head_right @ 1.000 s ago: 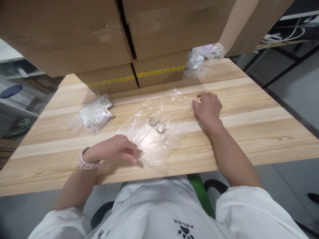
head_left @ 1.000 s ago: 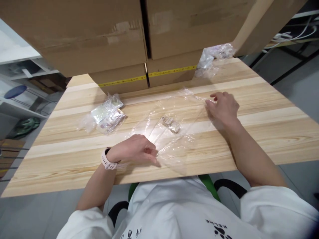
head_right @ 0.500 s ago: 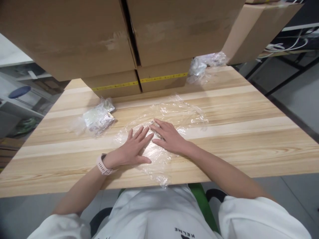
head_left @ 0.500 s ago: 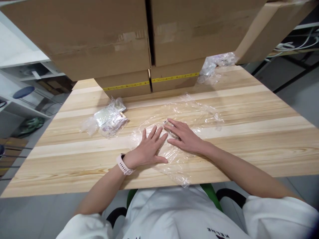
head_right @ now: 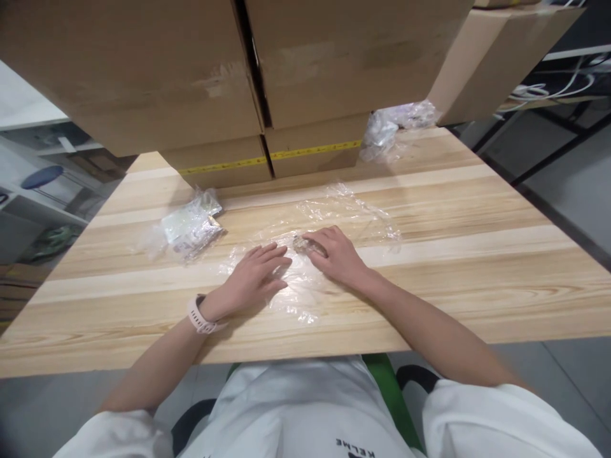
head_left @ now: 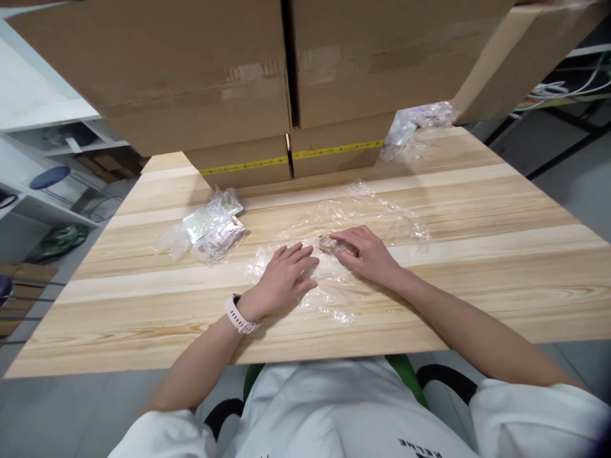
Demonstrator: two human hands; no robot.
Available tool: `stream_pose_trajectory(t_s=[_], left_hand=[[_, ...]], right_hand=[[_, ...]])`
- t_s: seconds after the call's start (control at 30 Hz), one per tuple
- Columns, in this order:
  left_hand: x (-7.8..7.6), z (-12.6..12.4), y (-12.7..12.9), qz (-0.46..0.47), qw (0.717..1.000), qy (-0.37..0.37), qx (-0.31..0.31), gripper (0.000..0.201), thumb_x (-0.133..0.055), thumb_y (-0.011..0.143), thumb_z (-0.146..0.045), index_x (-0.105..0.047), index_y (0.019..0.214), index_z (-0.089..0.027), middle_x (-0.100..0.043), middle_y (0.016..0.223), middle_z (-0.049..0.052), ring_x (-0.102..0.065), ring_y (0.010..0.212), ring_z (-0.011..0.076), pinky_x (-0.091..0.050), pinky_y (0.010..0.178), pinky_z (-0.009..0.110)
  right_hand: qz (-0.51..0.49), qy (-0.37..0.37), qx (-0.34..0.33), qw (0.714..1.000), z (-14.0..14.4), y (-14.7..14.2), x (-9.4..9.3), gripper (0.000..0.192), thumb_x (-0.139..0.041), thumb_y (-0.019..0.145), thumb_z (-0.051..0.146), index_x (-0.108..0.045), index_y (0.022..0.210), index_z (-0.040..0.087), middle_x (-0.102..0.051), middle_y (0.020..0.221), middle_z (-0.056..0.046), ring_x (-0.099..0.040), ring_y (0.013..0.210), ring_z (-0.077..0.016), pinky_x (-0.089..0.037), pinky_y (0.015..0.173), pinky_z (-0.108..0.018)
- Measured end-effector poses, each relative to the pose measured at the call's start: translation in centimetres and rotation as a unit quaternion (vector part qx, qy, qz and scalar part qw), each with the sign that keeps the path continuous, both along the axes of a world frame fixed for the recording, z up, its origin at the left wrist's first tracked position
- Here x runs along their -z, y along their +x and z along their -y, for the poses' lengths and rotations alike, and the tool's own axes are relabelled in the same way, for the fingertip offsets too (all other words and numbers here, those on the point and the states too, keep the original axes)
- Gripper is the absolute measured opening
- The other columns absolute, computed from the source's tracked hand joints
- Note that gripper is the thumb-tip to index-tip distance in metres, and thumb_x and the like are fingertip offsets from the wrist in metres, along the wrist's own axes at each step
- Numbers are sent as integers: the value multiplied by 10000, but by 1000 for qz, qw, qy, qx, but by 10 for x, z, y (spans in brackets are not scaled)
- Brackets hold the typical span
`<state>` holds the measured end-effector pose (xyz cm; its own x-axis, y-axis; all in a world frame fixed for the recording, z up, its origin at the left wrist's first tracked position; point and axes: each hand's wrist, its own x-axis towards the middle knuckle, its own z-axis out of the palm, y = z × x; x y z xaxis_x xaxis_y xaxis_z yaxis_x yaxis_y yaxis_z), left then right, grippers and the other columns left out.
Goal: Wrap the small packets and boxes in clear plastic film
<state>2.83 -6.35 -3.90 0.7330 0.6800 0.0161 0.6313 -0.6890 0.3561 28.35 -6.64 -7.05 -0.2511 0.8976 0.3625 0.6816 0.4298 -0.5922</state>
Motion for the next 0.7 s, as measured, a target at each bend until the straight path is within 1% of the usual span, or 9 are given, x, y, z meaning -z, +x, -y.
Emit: stream_pose_trajectory(t_s=[0.1,0.2,0.3,0.4,0.47,0.53,0.6,0.67,0.7], left_hand=[[4,-2,0,11,1000,16,-6,351,-678,963,-314,-646,1298,-214,-563,1542,134,-471,1469,339,-381,1175,580],[6,-2,0,12,1000,20,-5,332,-669,966,-282,-652,1287,-201,-577,1529,132,-482,1463,340,-403,1162,575],[8,-3,0,21,999,26,-8,315,-661,968,-268,-660,1276,-199,-591,1515,134,-488,1460,336,-414,1154,579],[10,-3,0,52,998,36,-7,270,-657,962,-255,-682,1228,-209,-624,1478,129,-520,1431,329,-432,1138,580],[10,-3,1,85,996,34,-12,166,-616,975,-241,-709,1109,-207,-693,1376,123,-594,1348,315,-470,1101,550],[8,-4,2,132,989,22,-65,156,-543,1001,-246,-692,979,-207,-778,1098,96,-717,1087,272,-556,951,468],[3,-6,1,212,963,1,-165,192,-492,1020,-283,-640,916,-218,-727,795,30,-706,748,206,-568,725,354],[-5,-12,-3,328,909,-35,-253,209,-497,1028,-362,-591,900,-226,-633,677,-19,-614,556,151,-509,564,276],[-9,-16,-6,392,876,-60,-275,236,-524,1021,-415,-570,886,-227,-606,668,-31,-590,520,131,-492,524,253]], right_hand=[[-83,-57,30,994,-4,3,-2,298,-643,889,290,-750,1165,256,-748,1081,-76,-650,1021,-272,-518,948,-461],[-164,-115,53,978,-7,4,-2,267,-638,887,329,-757,1099,217,-750,1082,-82,-680,965,-239,-531,907,-419],[-187,-136,58,971,-8,5,-1,282,-658,877,366,-749,1094,210,-744,1080,-84,-672,970,-237,-522,913,-427],[-223,-155,69,960,-10,6,-2,235,-669,877,412,-739,989,217,-730,979,-60,-652,909,-229,-518,898,-441],[-269,-165,69,946,-10,8,-6,230,-687,866,443,-719,906,219,-709,913,-40,-633,861,-215,-518,868,-427],[-320,-172,67,929,-10,14,-14,252,-717,840,471,-711,883,223,-691,886,-28,-615,821,-199,-518,815,-395],[-354,-189,66,913,-9,23,-23,285,-753,806,496,-715,893,228,-678,858,-18,-596,770,-182,-506,747,-356],[-361,-227,28,904,-6,32,-33,319,-785,778,518,-725,890,225,-670,831,-16,-590,734,-172,-488,696,-327],[-352,-258,-15,900,-4,36,-37,332,-796,775,525,-731,884,219,-669,818,-19,-596,728,-172,-482,684,-318]])
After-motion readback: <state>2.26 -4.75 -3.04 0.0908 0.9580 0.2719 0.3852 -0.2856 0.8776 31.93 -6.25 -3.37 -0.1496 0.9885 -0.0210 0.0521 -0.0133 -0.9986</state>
